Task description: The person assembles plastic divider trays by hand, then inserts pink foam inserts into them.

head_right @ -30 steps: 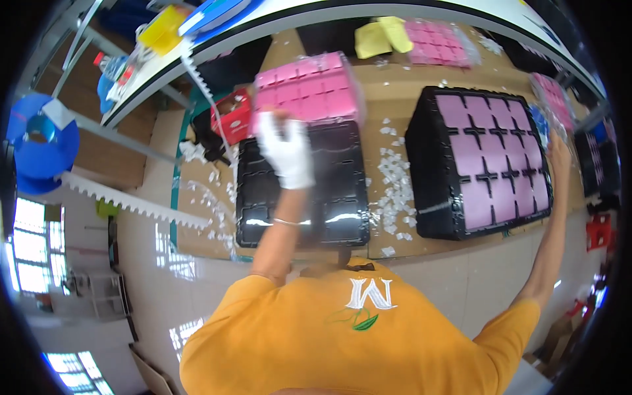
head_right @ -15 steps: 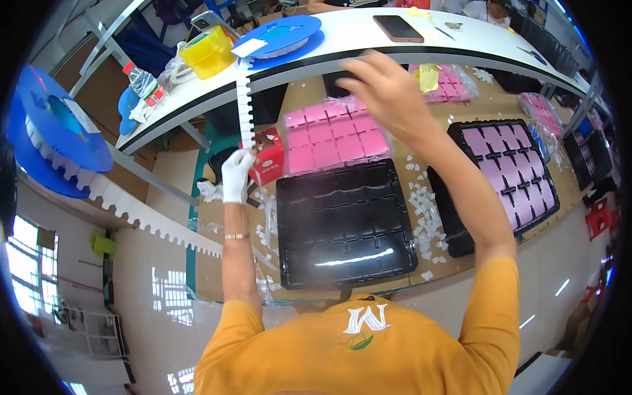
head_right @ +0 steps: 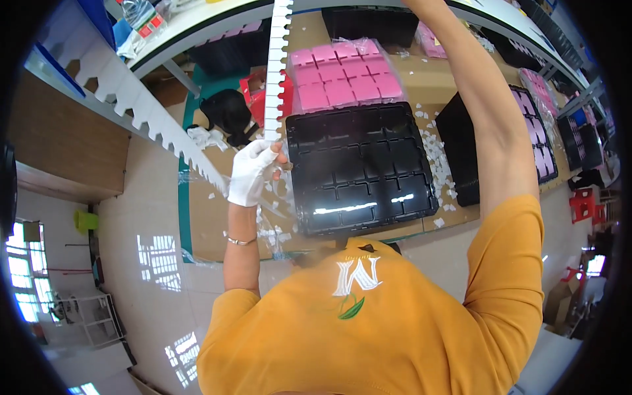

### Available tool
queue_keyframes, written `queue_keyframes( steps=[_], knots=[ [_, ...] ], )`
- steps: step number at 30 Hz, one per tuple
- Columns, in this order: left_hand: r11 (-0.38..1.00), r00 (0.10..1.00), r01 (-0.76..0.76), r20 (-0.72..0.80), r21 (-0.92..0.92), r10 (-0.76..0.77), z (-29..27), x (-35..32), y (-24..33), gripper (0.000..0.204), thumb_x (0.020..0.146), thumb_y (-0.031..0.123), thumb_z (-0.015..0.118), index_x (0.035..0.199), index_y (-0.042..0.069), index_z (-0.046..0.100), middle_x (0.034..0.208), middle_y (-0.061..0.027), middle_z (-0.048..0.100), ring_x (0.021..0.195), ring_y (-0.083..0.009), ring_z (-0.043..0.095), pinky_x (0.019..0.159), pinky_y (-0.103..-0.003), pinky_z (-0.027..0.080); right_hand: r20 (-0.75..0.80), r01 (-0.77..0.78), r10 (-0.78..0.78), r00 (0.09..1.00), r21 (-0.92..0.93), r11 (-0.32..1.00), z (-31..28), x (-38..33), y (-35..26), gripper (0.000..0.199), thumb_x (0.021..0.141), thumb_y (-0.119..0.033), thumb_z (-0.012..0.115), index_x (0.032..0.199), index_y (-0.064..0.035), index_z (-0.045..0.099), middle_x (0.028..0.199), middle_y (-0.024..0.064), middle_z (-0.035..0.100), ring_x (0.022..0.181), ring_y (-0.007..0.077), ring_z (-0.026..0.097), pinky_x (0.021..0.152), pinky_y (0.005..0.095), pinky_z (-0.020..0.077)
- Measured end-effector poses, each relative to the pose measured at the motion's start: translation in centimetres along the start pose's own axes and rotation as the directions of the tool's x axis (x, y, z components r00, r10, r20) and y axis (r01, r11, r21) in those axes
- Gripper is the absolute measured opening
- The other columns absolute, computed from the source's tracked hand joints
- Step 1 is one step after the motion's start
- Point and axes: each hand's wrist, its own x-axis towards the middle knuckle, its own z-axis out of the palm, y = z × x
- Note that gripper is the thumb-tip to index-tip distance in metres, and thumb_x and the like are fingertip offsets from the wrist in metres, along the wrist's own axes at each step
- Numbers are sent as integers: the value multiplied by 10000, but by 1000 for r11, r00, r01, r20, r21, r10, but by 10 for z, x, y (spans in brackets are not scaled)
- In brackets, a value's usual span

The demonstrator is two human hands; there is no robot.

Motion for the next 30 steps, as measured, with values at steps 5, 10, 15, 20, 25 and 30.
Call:
queue_keyframes(
  steps=[5,10,15,20,25,30],
  knots=[
    [999,998,39,-52,-33,-41,19,5,-31,203,880,214,656,913,15,626,731,-43,628,553,-85,559,457,-183,393,487,-526,202,850,770,362,-59,-74,-111,282,843,-296,650,994,-58,644,885,37,632,751,142,596,666,295,466],
    [990,996,-53,-80,-130,43,40,9,-43,175,893,173,636,924,0,625,744,-45,627,523,-51,482,441,-178,361,889,-892,-231,396,312,-328,-98,-173,-219,255,842,-278,668,981,-63,670,868,7,652,746,61,548,632,214,423],
    [994,987,-89,-125,67,96,43,10,-50,159,909,129,588,973,-9,634,783,-47,649,545,-51,521,462,-171,377,884,-818,-198,423,278,-504,-100,-178,-237,184,841,-198,669,909,-28,655,845,20,651,708,65,554,604,206,403],
    [939,957,-170,-178,298,230,45,11,-52,152,902,113,575,997,15,642,804,-37,668,597,-69,569,524,-211,430,894,-805,-100,438,340,-486,-103,-177,-251,196,860,-189,647,890,5,640,805,34,634,665,96,568,638,235,445],
    [763,822,-415,-156,495,548,36,23,-66,138,865,51,594,993,20,635,793,-49,664,615,-109,606,565,-256,473,793,-794,113,598,606,-52,-104,-175,-255,230,830,-182,657,852,46,636,792,103,624,688,169,593,677,292,477],
    [583,726,-459,-95,670,681,12,41,-68,147,887,32,518,997,8,613,814,-94,666,694,-140,642,617,-280,494,824,-823,-2,567,567,-36,-77,-168,-238,165,853,-166,664,863,-2,653,733,-28,576,650,67,491,593,227,419]
  ],
)
